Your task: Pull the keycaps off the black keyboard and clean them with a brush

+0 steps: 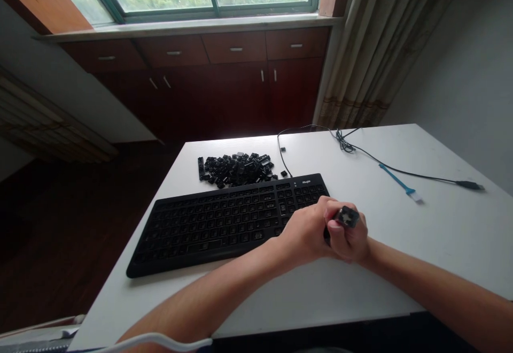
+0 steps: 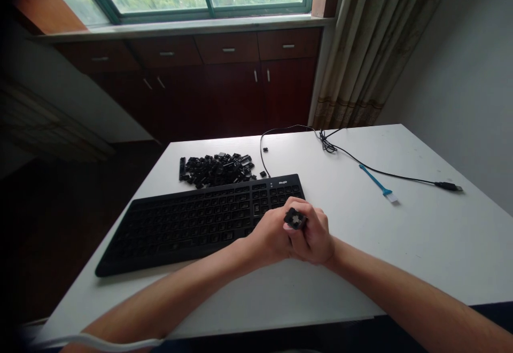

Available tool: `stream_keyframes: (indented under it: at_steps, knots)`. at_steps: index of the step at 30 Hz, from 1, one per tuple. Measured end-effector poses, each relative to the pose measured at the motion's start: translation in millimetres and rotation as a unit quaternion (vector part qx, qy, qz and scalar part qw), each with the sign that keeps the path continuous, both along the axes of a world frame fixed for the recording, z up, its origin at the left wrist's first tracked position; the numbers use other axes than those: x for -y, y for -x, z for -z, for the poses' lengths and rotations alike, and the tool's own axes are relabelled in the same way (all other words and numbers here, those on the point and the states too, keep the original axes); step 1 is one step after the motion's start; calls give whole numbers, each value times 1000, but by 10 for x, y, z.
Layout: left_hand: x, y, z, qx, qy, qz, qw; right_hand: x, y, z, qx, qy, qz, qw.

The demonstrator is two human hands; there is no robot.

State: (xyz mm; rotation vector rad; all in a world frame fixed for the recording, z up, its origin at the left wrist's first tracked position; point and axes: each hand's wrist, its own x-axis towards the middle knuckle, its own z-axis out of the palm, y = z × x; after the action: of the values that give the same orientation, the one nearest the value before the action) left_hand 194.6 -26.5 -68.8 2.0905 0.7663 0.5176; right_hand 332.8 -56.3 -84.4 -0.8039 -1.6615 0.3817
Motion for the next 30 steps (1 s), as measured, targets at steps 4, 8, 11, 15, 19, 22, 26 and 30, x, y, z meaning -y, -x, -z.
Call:
stream_keyframes:
  at_steps: [4, 8, 11, 15, 19, 22, 26, 30]
  knots:
    - [-4, -4, 93, -16, -39, -10, 999, -9, 15, -77, -11, 6, -18, 1000]
    - [16, -9, 128, -13, -57, -16, 998, -9, -34, -106, 27, 12, -32, 999]
    - [22, -12, 121, -23, -51, -36, 998, -7, -70, -32, 7, 79, -30, 996]
    - [13, -5, 87, -26, -30, -39, 998, -18, -36, 40, -149, 102, -106, 978]
    - [3, 6, 52, -19, -13, -22, 999, -51, 4, -118, -277, 89, -147, 945]
    - [2, 12, 37, 3, -3, -26, 1000, -112, -40, -263, -289, 104, -102, 946]
    - [-4, 18, 12, 43, 13, -7, 999, -209, -126, -352, -306, 114, -57, 943]
    - [-33, 14, -46, 9, 13, -11, 1000, -217, -138, -394, -343, 195, -122, 911]
